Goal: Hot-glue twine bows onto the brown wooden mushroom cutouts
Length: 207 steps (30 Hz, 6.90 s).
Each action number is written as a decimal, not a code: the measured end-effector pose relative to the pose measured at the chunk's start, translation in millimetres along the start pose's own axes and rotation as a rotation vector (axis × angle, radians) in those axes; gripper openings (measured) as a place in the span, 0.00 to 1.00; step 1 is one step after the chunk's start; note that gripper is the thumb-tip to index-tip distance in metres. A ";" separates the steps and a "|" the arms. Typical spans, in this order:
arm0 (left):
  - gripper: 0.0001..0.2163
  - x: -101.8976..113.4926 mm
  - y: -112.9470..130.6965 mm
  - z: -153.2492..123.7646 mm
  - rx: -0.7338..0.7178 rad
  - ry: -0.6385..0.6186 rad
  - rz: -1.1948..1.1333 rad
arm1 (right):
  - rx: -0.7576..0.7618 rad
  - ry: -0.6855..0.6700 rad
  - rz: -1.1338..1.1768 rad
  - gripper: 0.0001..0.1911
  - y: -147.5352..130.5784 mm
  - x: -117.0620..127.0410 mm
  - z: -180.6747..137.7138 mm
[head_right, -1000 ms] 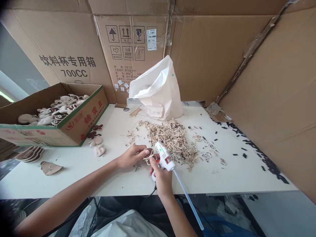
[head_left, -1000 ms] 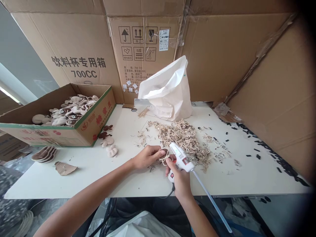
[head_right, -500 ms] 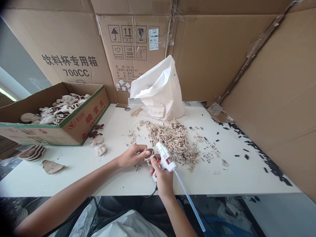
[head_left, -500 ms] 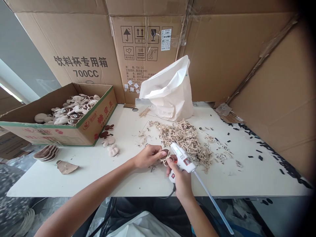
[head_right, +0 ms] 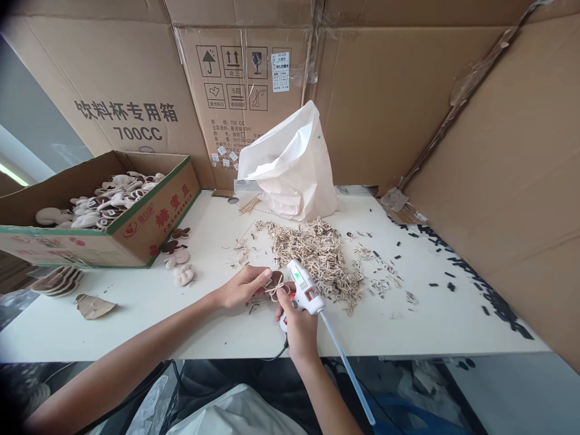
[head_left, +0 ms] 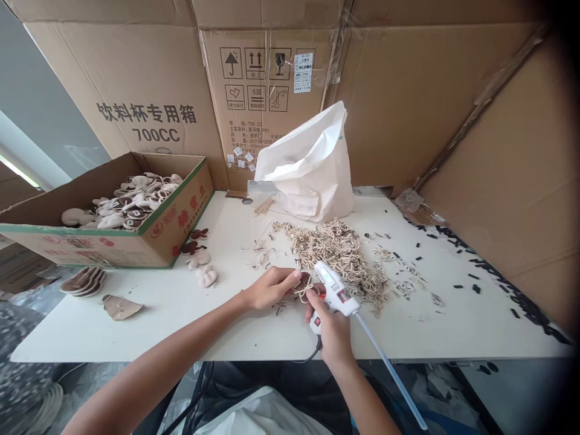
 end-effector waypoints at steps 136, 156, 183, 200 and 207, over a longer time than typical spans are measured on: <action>0.31 4.5 4.0 -2.8 -0.042 -0.004 0.032 | 0.013 -0.034 -0.030 0.20 5.7 -0.4 0.9; 0.34 2.2 4.7 -3.2 -0.066 -0.030 0.044 | 0.023 -0.027 -0.024 0.20 3.8 -0.3 0.8; 0.31 -3.4 2.8 -1.7 -0.088 -0.066 0.037 | 0.018 -0.031 -0.022 0.19 4.4 -0.3 1.1; 0.16 9.0 1.6 -2.3 -0.082 0.015 -0.075 | 0.012 -0.035 0.016 0.18 5.8 -1.4 1.6; 0.13 43.0 -15.7 1.6 -0.057 0.345 -0.188 | 0.026 -0.059 0.030 0.17 3.5 -3.1 1.5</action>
Point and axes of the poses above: each hand's wrist, its own z-axis towards the middle knuckle, its own x-axis out of the back of the hand, y = z × x, the point moved 10 cm from there along z, towards the middle knuckle, and after that the axes turned 14 degrees about -z, right-handed, at the moved point
